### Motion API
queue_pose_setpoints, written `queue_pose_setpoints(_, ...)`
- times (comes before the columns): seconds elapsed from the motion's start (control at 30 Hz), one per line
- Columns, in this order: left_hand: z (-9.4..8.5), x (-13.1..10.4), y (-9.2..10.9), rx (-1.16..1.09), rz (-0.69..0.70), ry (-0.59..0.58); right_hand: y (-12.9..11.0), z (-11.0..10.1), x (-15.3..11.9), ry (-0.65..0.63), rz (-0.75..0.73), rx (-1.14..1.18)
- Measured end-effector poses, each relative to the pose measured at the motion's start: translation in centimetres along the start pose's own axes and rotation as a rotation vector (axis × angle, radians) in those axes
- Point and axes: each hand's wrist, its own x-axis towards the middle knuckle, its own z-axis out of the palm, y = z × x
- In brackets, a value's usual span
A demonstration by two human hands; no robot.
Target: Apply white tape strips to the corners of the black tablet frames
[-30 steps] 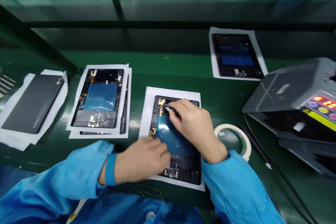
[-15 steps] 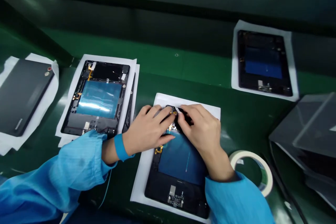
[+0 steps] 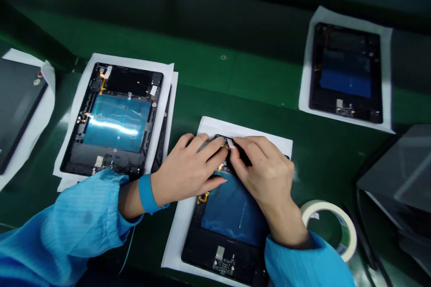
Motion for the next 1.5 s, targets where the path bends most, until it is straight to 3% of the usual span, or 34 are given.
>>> queue_pose_setpoints(0.5, 0.2, -0.1, 0.1, -0.028, -0.018, 0.042, -0.4, 0.0, 0.1, 0.0, -0.138, -0.126)
queue_pose_setpoints(0.97, 0.6, -0.3, -0.1, -0.154, -0.084, 0.092, -2.9, -1.5, -0.1, -0.3, -0.254, -0.387)
queue_pose_setpoints(1.2, -1.8, -1.9, 0.0, -0.125, -0.224, 0.01, -2.6, -3.1, -2.5, -0.245, -0.314, -0.329)
queue_pose_setpoints(1.37, -2.5, -4.0, 1.9, -0.162, -0.351, -0.06, -0.1, -5.1, -5.9, -0.092, -0.121, -0.378)
queue_pose_setpoints(1.5, -2.2, -3.5, 3.2, -0.354, -0.439, -0.076, 0.9, -5.2, -6.8, -0.083, -0.047, -0.342)
